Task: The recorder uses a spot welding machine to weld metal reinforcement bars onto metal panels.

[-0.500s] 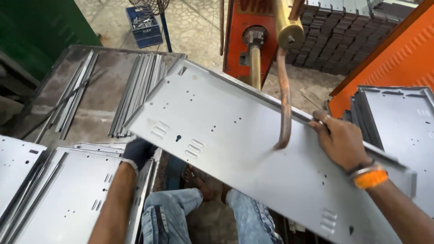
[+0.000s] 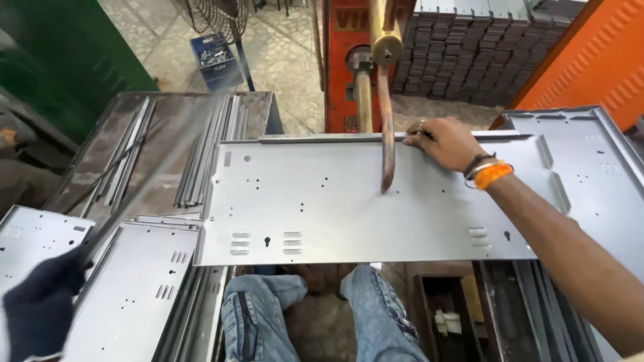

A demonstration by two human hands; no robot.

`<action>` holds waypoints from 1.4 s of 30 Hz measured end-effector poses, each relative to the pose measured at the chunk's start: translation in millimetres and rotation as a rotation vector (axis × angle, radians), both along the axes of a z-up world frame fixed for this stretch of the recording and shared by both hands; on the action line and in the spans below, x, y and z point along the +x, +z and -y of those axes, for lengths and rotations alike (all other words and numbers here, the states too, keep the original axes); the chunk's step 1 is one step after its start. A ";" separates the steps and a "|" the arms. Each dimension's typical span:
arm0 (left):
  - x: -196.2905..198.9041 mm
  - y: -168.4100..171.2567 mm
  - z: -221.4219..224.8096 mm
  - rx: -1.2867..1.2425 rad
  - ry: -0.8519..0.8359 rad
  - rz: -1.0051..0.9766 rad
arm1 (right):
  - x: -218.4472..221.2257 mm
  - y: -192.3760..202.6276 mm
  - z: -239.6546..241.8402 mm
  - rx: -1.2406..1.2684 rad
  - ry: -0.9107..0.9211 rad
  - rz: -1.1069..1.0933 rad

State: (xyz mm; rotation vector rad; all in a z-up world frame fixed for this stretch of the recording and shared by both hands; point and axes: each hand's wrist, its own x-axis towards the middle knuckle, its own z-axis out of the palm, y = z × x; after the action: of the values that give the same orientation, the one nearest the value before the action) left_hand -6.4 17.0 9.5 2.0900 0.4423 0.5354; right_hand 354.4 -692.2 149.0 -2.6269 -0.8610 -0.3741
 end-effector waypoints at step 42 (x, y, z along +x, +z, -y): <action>263.1 145.9 233.5 0.403 -0.624 0.037 | -3.2 -1.5 -5.0 0.038 0.157 0.063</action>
State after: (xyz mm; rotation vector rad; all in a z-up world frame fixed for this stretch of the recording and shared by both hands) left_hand 256.7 -216.5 155.4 2.4344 -0.3721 0.3009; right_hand 351.2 -687.2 147.5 -2.5037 -1.0620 -0.4284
